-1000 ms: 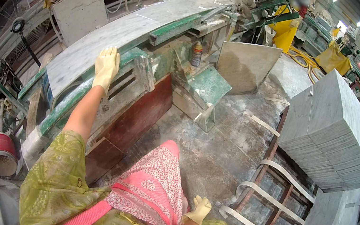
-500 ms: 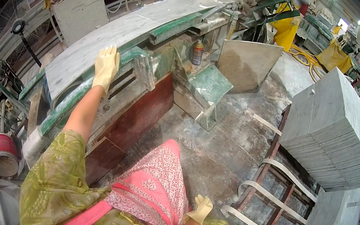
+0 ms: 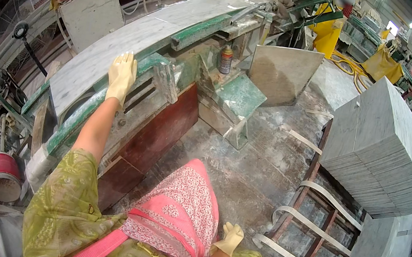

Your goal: The person repeatedly picks up large flat panels from a conveyor belt and stacks them on a nearby rack. The person handles each panel by hand, lifts it, and places it on top of the existing stack.

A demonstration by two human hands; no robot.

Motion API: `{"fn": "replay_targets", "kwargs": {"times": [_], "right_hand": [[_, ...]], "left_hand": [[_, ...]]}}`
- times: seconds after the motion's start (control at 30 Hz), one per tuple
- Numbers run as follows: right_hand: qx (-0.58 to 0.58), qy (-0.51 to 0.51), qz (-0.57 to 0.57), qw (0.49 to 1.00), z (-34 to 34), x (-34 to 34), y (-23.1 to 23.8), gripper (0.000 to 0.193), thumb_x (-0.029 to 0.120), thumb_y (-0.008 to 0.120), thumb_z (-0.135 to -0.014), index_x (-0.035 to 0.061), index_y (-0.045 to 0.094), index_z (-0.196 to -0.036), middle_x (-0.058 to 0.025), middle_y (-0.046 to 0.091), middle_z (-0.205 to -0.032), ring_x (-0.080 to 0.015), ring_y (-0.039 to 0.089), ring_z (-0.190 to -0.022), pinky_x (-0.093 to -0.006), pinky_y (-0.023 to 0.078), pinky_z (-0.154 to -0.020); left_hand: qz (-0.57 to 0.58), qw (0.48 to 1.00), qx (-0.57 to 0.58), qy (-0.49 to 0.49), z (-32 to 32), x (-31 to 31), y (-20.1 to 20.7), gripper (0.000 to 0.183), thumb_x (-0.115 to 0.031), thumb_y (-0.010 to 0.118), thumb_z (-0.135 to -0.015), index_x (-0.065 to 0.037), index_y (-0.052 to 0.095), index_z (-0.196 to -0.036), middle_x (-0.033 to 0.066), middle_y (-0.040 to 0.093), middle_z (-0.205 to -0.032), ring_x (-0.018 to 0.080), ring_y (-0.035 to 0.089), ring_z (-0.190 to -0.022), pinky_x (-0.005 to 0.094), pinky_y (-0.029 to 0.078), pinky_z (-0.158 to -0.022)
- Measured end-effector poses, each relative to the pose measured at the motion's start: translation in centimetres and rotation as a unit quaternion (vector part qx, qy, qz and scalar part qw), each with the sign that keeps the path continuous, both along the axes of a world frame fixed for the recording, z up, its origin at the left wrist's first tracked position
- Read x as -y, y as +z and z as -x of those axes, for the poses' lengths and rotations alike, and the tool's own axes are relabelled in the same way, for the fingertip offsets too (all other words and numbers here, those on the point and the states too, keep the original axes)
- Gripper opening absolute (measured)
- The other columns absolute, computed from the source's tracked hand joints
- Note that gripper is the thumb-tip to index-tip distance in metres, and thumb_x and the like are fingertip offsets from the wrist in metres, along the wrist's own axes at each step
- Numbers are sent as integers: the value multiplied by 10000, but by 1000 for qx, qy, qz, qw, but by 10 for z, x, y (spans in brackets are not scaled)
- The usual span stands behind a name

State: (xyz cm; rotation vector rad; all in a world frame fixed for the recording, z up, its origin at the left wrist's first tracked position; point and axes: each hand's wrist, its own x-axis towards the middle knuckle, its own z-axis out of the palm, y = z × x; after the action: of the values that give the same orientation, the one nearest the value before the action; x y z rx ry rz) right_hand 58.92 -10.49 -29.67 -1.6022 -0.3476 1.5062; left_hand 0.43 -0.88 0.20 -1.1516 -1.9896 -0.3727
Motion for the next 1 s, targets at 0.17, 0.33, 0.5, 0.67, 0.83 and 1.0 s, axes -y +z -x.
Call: {"fn": "replay_targets", "kwargs": {"times": [0.17,0.33,0.5,0.67,0.83,1.0], "right_hand": [[-8,2,0,1000,-1,0,-2,450,263,508,-956,-36,446,-1286,-216,649,-1075,-275,660,-863,-367,547,-804],[-13,33,2,999,-2,0,6,521,270,479,-957,-55,360,-1346,-246,604,-1164,-321,622,-1026,-416,516,-924],[-4,27,0,1000,0,2,6,507,274,476,-956,-26,370,-1352,-236,608,-1162,-322,619,-1038,-405,510,-930],[-8,18,15,1000,4,1,16,491,265,478,-957,-10,379,-1351,-228,609,-1161,-315,615,-1044,-400,495,-954],[-11,24,19,999,1,0,9,475,264,474,-958,10,391,-1351,-219,605,-1175,-312,610,-1053,-402,487,-965],[-12,31,21,999,3,1,17,485,290,472,-962,20,389,-1355,-205,594,-1204,-302,591,-1094,-401,470,-982]], "left_hand": [[5,1000,15,2,-3,0,2,336,-202,537,-929,27,640,-1153,213,654,-1168,327,616,-1106,412,437,-1011],[7,1000,10,0,-2,0,2,337,-200,539,-928,30,638,-1154,214,654,-1165,331,615,-1103,417,442,-1005],[1,1000,1,-3,2,-1,-1,335,-198,546,-925,31,639,-1152,217,656,-1156,334,617,-1094,421,445,-1000],[2,1000,3,-3,1,-1,-1,330,-194,548,-924,29,641,-1149,214,656,-1158,333,618,-1092,420,446,-1000],[2,1000,4,0,-1,-1,1,329,-196,550,-923,25,642,-1149,211,657,-1159,330,619,-1094,417,445,-1004],[3,1000,4,-2,0,-1,0,338,-210,542,-930,18,639,-1160,206,658,-1158,328,619,-1098,416,442,-1009]]}}
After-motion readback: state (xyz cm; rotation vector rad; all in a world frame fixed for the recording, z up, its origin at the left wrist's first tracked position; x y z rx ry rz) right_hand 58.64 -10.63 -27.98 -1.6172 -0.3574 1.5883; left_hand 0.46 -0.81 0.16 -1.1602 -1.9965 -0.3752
